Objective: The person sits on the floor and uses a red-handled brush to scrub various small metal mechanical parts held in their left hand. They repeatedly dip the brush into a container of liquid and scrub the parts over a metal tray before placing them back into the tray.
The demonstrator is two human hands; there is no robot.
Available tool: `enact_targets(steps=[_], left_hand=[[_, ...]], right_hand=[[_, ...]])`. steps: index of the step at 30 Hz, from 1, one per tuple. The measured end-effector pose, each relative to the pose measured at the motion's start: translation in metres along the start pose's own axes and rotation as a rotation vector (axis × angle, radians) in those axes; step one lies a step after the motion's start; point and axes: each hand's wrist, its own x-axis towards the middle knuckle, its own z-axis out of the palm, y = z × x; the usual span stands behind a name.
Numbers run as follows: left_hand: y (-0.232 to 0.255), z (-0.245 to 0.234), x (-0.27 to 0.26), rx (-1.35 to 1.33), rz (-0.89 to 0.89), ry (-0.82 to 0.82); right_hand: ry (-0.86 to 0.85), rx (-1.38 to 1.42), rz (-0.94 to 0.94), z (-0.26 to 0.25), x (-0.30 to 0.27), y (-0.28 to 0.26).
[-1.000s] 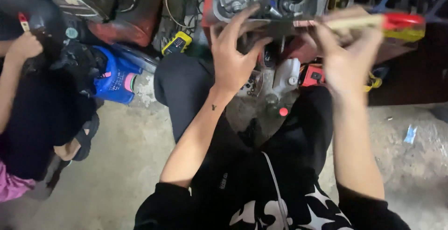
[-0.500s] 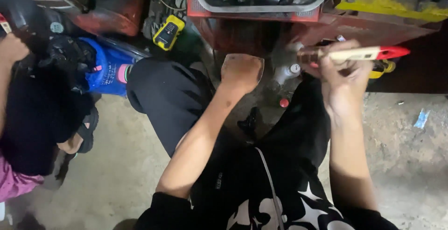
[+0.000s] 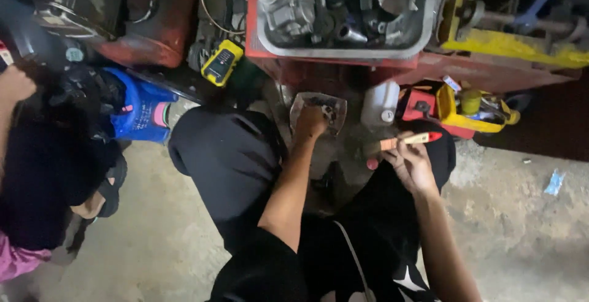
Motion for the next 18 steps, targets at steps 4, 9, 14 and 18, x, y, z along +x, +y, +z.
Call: enact_targets(steps=[4, 9, 14, 18], left_hand=[[0.028, -0.006, -0.01, 0.283, 0.078, 0.125], [0.073, -0.047, -0.031, 0.419, -0.006, -0.094], [0.134, -0.08, -0.046, 0.639, 0.073, -0.171], [0.126, -0.058, -0.038, 0.566, 0.382, 0.104]], right_hand=[[0.01, 0.049, 0.02, -0.036, 0.019, 0.019], [0.021, 0.053, 0.017, -0.032, 0.022, 0.025], [0.033, 0.099, 0.01, -0.03, 0.023, 0.017], [0.062, 0.107, 0.039, -0.011, 0.014, 0.005]])
